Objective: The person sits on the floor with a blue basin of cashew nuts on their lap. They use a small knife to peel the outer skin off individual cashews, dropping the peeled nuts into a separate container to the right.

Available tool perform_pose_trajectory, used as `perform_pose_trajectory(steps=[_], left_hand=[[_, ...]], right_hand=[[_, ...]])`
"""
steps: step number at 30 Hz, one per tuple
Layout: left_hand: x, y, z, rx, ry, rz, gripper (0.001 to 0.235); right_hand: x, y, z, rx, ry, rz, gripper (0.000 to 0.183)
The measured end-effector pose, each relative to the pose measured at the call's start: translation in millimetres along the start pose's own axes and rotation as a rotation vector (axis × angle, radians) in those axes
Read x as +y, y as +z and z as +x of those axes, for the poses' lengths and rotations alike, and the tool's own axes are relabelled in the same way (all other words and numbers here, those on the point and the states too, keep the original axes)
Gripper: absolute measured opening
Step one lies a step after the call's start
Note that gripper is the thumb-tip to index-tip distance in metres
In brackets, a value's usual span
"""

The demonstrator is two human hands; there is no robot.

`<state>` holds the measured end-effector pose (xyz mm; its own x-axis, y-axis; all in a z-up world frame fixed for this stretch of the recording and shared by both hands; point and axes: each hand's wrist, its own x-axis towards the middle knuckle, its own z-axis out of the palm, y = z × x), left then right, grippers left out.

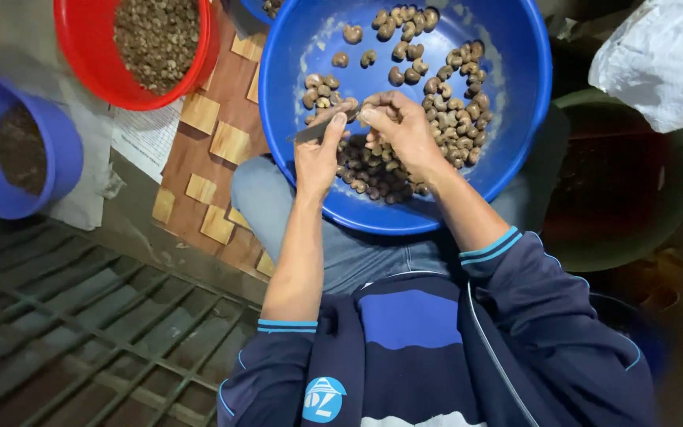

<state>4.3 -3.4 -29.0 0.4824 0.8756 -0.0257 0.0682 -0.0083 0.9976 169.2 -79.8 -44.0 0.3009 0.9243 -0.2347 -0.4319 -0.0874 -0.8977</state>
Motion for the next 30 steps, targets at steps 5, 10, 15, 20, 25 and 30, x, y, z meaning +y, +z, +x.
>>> perform_pose_trajectory(steps=[5, 10, 15, 20, 25, 30], left_hand=[[5.3, 0.4, -2.3, -0.045, 0.023, -0.047, 0.027], [9.4, -0.2, -0.9, -0.081, 0.069, -0.052, 0.025], [4.5, -2.9, -0.4, -0.113, 0.074, -0.089, 0.028], [7.9, -1.3, 0.2, -0.114, 0.136, -0.022, 0.026], [7.4, 0.7, -2.0, -0.115, 0.145, -0.034, 0.025], [2.1, 2.1, -2.3, -0.087, 0.128, 0.022, 0.024]], right_hand=[[17.3, -3.3, 4.2, -0.002, -0.114, 0.033, 0.034], [10.8, -3.0, 2.1, -0.055, -0.204, -0.096, 0.031], [4.7, -2.6, -0.8, -0.102, -0.213, -0.218, 0.028], [6.3, -3.3, -0.4, -0.098, -0.190, -0.234, 0.030], [15.6, -5.2, 2.1, -0.091, -0.186, -0.237, 0.032], [16.6, -5.1, -0.9, -0.089, -0.280, -0.411, 0.026]])
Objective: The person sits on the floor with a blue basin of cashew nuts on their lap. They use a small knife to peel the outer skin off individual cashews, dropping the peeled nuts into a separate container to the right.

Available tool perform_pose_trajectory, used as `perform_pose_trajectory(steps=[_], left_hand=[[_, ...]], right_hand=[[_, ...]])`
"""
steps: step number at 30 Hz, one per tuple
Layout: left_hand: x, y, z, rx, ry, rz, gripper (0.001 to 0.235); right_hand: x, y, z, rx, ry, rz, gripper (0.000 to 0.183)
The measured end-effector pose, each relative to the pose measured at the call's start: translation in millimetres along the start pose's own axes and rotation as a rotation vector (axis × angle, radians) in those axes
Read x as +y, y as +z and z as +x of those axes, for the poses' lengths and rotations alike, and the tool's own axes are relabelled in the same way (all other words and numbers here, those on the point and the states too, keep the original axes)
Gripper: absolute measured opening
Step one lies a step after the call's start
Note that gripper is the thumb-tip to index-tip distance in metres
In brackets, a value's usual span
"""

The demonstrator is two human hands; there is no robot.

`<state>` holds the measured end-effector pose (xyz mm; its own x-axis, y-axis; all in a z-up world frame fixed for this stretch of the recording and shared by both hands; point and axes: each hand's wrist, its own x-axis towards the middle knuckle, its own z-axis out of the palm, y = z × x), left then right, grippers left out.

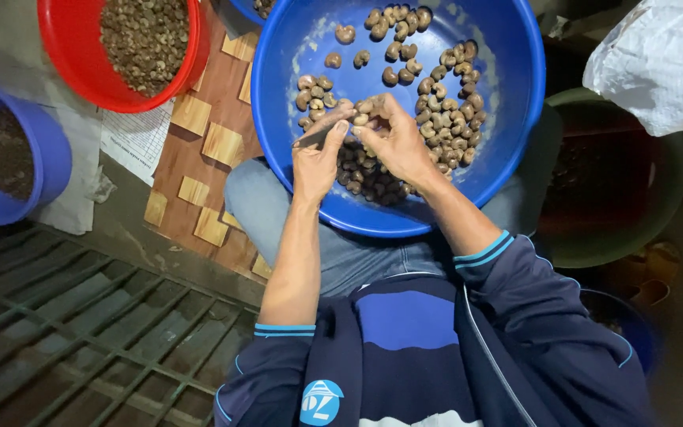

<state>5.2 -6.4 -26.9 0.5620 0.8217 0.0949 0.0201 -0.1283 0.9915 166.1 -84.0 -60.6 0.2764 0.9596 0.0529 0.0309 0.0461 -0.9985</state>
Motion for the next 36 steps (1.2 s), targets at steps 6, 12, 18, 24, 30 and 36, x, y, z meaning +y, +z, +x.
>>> perform_pose_trajectory(steps=[6, 12, 18, 24, 30, 36], left_hand=[[5.2, 2.0, 0.5, 0.026, 0.010, 0.044, 0.022], [16.2, 1.5, -0.4, 0.007, 0.026, 0.024, 0.024], [10.0, 0.2, 1.5, 0.033, 0.012, -0.015, 0.023], [17.1, -1.2, 2.8, 0.007, 0.014, -0.018, 0.026], [11.8, -1.5, -1.4, 0.008, 0.009, -0.001, 0.025], [15.3, 2.9, 0.1, 0.004, 0.015, -0.019, 0.023]], right_hand=[[-2.6, -1.3, -2.8, 0.019, 0.002, -0.007, 0.028], [2.4, -1.5, -1.9, 0.058, 0.008, -0.007, 0.028], [-1.0, -0.6, -1.0, 0.049, -0.036, 0.013, 0.027], [-15.6, 0.0, 0.3, 0.028, -0.041, 0.028, 0.027], [-6.4, -1.3, -2.6, 0.050, 0.040, 0.018, 0.025], [15.1, -1.9, 0.3, 0.036, 0.120, 0.191, 0.027]])
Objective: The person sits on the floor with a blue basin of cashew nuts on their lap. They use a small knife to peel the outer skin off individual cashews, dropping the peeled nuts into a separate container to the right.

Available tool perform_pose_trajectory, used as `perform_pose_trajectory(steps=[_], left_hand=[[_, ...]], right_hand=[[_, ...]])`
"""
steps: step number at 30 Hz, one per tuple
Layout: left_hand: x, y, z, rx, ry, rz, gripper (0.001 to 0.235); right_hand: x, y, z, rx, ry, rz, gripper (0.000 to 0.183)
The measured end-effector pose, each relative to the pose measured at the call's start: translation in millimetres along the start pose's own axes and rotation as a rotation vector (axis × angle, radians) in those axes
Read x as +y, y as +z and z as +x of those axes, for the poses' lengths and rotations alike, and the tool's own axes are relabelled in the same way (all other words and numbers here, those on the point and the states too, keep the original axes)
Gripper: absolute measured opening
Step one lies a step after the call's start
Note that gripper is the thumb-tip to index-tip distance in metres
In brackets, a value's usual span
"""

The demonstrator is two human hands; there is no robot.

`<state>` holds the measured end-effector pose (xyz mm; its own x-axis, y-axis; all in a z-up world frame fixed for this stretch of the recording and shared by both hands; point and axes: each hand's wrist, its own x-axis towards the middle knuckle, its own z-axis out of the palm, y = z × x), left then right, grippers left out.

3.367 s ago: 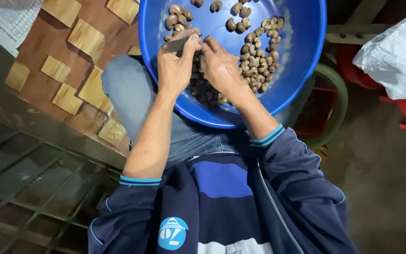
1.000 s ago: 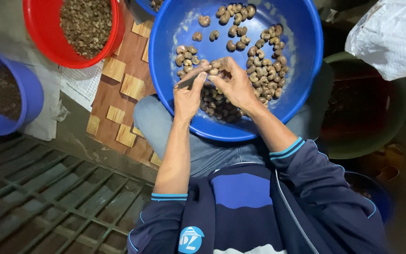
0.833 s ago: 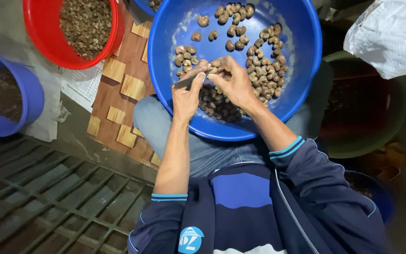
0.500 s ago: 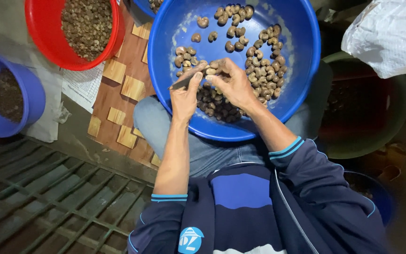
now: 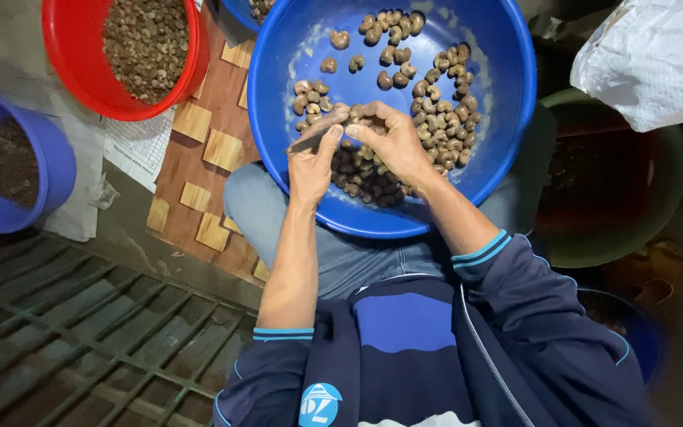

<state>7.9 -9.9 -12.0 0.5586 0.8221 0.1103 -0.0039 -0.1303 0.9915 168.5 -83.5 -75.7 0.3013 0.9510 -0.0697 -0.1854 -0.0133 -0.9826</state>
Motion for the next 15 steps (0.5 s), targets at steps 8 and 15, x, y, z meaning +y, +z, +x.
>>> perform_pose_trajectory(steps=[8, 15], left_hand=[[-0.9, -1.5, 0.1, 0.018, -0.022, -0.020, 0.023], [-0.8, -3.0, -0.7, 0.023, -0.015, -0.019, 0.023]], right_hand=[[-19.3, 8.5, -0.1, 0.031, 0.090, 0.339, 0.025], [-24.4, 8.5, -1.4, 0.032, 0.076, 0.358, 0.027]])
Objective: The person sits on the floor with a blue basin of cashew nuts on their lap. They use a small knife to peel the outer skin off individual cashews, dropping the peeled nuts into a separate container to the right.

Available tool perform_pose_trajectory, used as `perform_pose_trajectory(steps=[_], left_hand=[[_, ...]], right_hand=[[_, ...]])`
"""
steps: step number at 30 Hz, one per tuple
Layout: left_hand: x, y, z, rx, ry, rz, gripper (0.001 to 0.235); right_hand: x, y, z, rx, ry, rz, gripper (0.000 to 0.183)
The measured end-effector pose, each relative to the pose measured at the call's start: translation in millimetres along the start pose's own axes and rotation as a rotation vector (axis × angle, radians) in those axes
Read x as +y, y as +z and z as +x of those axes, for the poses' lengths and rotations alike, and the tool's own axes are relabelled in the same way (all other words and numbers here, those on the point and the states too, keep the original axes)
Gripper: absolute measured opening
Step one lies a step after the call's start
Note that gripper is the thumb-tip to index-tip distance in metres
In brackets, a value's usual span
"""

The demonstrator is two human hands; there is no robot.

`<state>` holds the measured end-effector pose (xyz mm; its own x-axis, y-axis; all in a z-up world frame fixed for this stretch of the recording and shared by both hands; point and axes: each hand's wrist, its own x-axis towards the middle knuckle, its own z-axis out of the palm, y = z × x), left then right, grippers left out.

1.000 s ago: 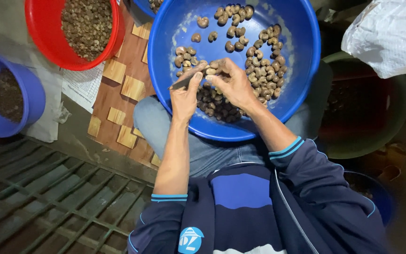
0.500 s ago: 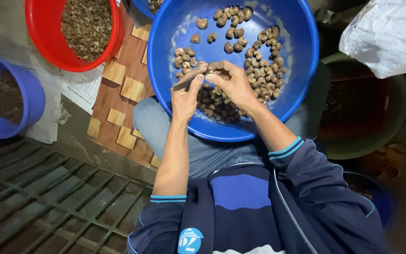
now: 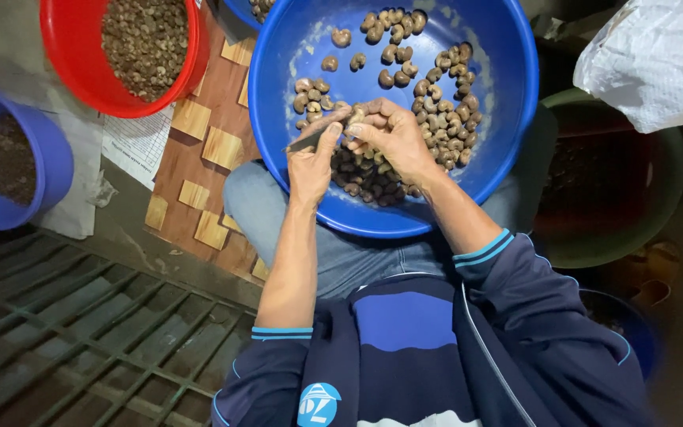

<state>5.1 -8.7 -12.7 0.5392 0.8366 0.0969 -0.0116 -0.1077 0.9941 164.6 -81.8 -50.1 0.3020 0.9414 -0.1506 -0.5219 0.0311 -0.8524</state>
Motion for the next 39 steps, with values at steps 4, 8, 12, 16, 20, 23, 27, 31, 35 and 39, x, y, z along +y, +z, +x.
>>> perform_pose_trajectory(steps=[4, 8, 12, 16, 20, 23, 27, 31, 35, 39], left_hand=[[3.6, -2.3, -0.2, -0.016, -0.019, -0.031, 0.026], [-0.5, -0.9, 1.6, -0.038, -0.033, -0.062, 0.027], [-1.2, 0.1, 1.8, 0.032, -0.067, -0.072, 0.024], [-1.4, 0.9, -0.9, 0.014, -0.073, -0.042, 0.025], [3.0, -0.6, -0.4, 0.010, -0.049, 0.002, 0.028], [2.0, -1.3, 0.9, 0.006, -0.036, -0.015, 0.027], [3.2, -1.0, 2.0, 0.011, -0.004, -0.028, 0.026], [-5.4, -2.2, -0.7, -0.014, -0.012, -0.019, 0.025], [-0.4, 0.2, 2.9, 0.000, -0.006, -0.014, 0.025], [4.6, 3.7, 2.8, 0.017, 0.011, -0.032, 0.022]], right_hand=[[1.9, 0.3, -1.4, 0.003, -0.004, -0.010, 0.027], [-8.2, 2.3, -3.4, -0.021, -0.062, -0.086, 0.035], [-9.5, 5.2, -3.9, -0.029, -0.119, -0.207, 0.031], [-3.5, -1.6, -3.5, -0.047, -0.190, -0.337, 0.025], [-7.1, 2.5, -4.0, -0.038, -0.189, -0.358, 0.024], [-10.2, 6.0, -3.6, -0.029, -0.134, -0.305, 0.021], [-9.2, 4.2, -2.4, 0.014, 0.003, -0.106, 0.021], [-11.5, 3.7, -1.9, 0.056, 0.100, 0.021, 0.022], [-11.8, 2.7, -2.3, 0.083, 0.198, 0.138, 0.023], [-17.4, 4.1, -0.7, 0.073, 0.226, 0.165, 0.024]])
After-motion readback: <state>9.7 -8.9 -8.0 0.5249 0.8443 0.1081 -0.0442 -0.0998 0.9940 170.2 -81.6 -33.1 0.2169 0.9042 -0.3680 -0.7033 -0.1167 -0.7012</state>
